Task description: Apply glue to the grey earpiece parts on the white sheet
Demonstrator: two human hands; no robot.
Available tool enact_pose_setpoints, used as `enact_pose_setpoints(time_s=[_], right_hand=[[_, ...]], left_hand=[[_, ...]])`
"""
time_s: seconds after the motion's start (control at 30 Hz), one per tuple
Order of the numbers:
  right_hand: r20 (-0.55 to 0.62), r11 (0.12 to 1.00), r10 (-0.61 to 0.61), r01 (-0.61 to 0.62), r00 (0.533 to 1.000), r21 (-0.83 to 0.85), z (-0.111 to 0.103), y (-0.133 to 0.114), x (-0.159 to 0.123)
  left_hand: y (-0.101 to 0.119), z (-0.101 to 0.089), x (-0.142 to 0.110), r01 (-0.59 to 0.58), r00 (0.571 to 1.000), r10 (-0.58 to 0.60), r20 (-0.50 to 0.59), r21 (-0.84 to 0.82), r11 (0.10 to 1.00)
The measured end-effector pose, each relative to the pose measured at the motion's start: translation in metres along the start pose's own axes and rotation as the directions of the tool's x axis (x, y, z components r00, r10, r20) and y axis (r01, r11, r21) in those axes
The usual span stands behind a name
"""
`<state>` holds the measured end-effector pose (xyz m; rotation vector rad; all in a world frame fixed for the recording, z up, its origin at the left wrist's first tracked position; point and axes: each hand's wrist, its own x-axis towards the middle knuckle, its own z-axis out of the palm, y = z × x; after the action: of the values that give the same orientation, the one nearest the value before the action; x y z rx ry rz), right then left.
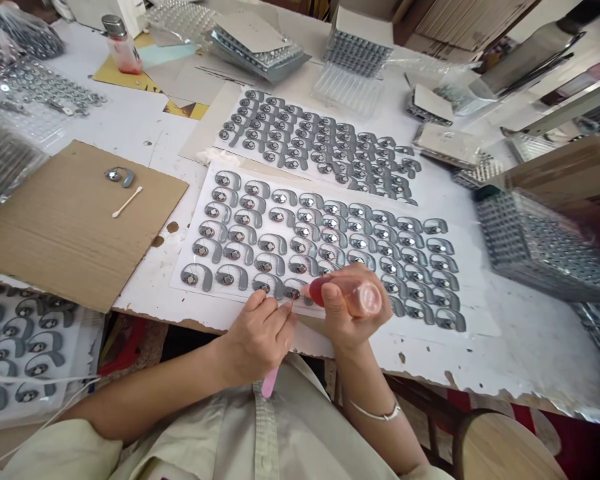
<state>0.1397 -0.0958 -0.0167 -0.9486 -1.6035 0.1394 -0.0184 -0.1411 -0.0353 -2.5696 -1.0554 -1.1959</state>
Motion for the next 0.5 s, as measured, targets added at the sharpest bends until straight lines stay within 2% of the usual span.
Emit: enact_pose_setpoints(time_s=[0.23, 0.43, 0.5], right_hand=[[0.005, 1.0, -0.024, 0.024, 1.0, -0.019, -0.002, -0.001, -0.001], [-0.191, 0.999, -0.015, 0.006, 0.982, -0.045, -0.01, -0.003, -0.017], [-0.199, 0.999, 0.006, -0.016, 0.98, -0.05, -0.011, -0.003, -0.022]], left_hand=[[-0.001, -0.001, 0.0, -0.001, 1.0, 0.001, -0.013, -0.013, 1.0], [-0.003, 0.003, -0.003, 0.026, 1.0, -0.026, -0.007, -0.077, 0.997], [-0.004, 0.004, -0.005, 0.027, 1.0, -0.027, -0.003, -0.098, 0.995]])
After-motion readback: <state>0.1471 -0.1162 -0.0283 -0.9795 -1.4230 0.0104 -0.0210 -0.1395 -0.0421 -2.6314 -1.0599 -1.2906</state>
